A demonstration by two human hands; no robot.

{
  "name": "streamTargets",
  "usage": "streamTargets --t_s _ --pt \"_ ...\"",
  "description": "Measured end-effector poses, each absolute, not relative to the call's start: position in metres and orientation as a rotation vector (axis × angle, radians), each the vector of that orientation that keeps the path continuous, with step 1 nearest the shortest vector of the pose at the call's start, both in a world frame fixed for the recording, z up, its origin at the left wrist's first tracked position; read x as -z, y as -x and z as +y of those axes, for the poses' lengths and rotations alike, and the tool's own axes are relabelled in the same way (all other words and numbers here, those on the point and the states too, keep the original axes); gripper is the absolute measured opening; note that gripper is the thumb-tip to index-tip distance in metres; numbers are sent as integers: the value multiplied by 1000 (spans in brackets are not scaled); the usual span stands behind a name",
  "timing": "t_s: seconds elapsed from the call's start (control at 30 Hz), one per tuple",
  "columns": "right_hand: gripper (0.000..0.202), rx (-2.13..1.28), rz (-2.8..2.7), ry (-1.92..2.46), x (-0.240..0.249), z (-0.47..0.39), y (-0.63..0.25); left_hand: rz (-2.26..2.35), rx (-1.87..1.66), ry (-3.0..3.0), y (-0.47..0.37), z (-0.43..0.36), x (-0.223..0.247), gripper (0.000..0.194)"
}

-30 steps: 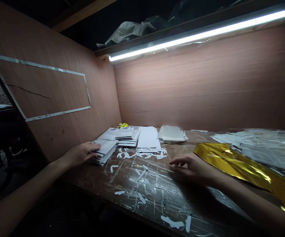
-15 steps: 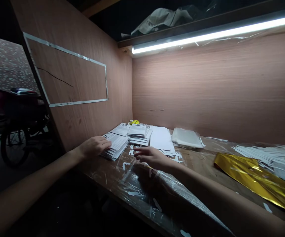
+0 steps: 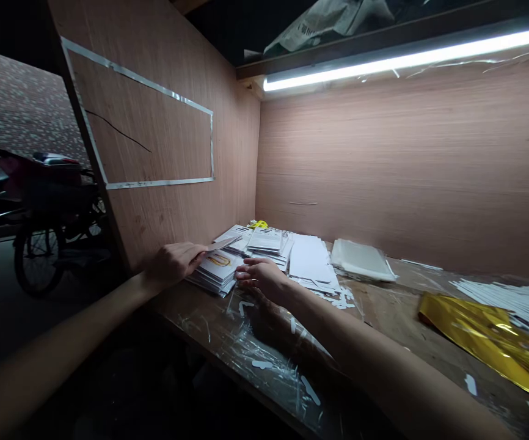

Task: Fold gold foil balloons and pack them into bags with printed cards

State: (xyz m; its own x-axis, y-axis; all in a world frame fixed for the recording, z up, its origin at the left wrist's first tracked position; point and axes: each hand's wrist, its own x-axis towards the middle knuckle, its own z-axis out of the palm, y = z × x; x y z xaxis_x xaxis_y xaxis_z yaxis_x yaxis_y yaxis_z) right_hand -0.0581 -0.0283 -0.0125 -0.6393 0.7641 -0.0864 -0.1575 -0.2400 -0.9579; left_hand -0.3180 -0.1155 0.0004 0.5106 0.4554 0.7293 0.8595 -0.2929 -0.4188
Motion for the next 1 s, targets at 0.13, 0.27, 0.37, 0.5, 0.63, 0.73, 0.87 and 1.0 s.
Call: streamTargets --t_s 0.13,0.27,0.37,0.5,0.63,0.73,0.87,1.0 --pt "38 -1892 -1445 755 15 -33 61 -1038 636 1954 320 -116 4 17" --pt "39 -1776 -1609 800 20 -31 57 -1001 608 2013 319 -119 7 16" --pt "41 -1593 -1819 845 23 -26 45 -1004 599 2005 318 -122 8 17" --pt "49 -1012 -2293 778 20 -17 33 -1030 630 1921 315 -125 7 17" --pt "68 -308 -2688 613 17 -6 47 -1016 593 1921 314 -127 7 15" --pt "63 -178 -2743 573 18 3 65 -975 537 1915 312 -129 8 12" --pt "35 -69 -2731 481 20 10 73 -967 477 1910 309 -127 12 11" --pt "24 -38 -2660 408 23 10 65 -1006 499 1927 309 -123 17 11"
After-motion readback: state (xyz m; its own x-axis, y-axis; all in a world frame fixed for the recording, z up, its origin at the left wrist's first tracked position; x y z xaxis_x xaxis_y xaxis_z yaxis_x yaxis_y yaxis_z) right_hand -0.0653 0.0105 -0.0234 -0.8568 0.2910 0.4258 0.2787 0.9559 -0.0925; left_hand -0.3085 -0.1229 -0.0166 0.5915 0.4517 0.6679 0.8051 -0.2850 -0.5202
